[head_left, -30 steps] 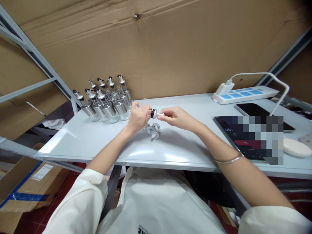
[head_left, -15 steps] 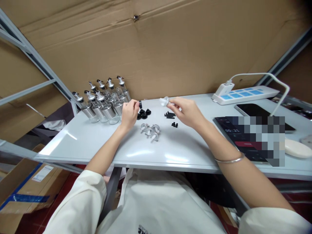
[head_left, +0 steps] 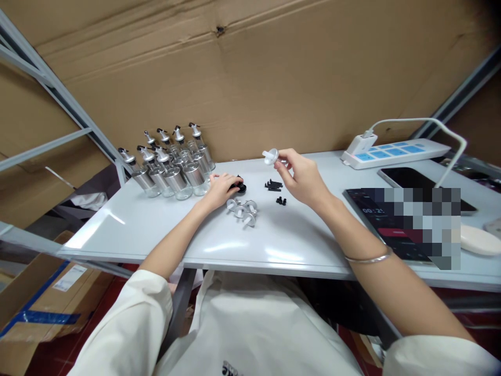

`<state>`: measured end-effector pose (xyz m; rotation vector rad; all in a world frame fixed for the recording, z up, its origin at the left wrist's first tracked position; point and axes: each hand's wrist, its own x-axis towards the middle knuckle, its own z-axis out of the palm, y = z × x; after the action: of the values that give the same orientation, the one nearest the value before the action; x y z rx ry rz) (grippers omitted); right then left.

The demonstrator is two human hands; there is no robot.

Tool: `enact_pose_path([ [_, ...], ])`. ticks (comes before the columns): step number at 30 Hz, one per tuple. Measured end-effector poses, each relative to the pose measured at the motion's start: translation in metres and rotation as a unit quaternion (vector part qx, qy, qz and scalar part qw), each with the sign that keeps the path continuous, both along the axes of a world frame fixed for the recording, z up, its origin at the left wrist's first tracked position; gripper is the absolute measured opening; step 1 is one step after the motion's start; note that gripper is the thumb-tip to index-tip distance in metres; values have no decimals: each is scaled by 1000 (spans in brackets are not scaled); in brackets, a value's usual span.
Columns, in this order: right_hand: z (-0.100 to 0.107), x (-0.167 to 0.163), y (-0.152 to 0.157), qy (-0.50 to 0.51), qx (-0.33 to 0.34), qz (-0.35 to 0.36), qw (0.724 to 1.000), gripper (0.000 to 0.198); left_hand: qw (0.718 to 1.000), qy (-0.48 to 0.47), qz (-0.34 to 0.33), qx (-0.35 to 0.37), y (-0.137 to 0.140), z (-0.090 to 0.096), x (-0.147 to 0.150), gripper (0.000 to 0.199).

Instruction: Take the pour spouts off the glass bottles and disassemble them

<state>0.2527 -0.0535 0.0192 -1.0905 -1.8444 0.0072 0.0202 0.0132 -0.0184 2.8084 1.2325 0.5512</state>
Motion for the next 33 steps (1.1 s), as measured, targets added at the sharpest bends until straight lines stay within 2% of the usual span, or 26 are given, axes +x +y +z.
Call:
enact_pose_path([
  [4,0,0,0,-11,-13,-1,1000,16,1000,6,1,20,1,-5,0,20],
  [9,-2,0,2,-37,51,11,998,15,999,26,13,28,4,-11,1,25],
  [12,-2,-1,2,-17,36,29,999,17,999,15,16,29,4,-9,1,30],
  [14,0,-2,0,11,15,43,999,17,999,-27,22,24,2,-4,2,33],
  [17,3,-3,-2,66,-51,70,994,18,989,-142,-5,-30,-5,5,5,34],
  [20,4,-3,-2,100,-179,124,971,27,963,-223,-58,-142,-16,11,11,39],
  [23,4,1,-2,80,-290,174,938,32,938,-222,-72,-256,-26,13,16,49],
  [26,6,6,-4,18,-373,239,897,30,910,-204,-83,-352,-31,13,18,59],
  [29,6,8,-5,-60,-427,294,853,23,892,-201,-88,-395,-31,12,18,64],
  [33,0,6,-5,-125,-440,295,839,18,885,-192,-89,-415,-30,12,17,68],
])
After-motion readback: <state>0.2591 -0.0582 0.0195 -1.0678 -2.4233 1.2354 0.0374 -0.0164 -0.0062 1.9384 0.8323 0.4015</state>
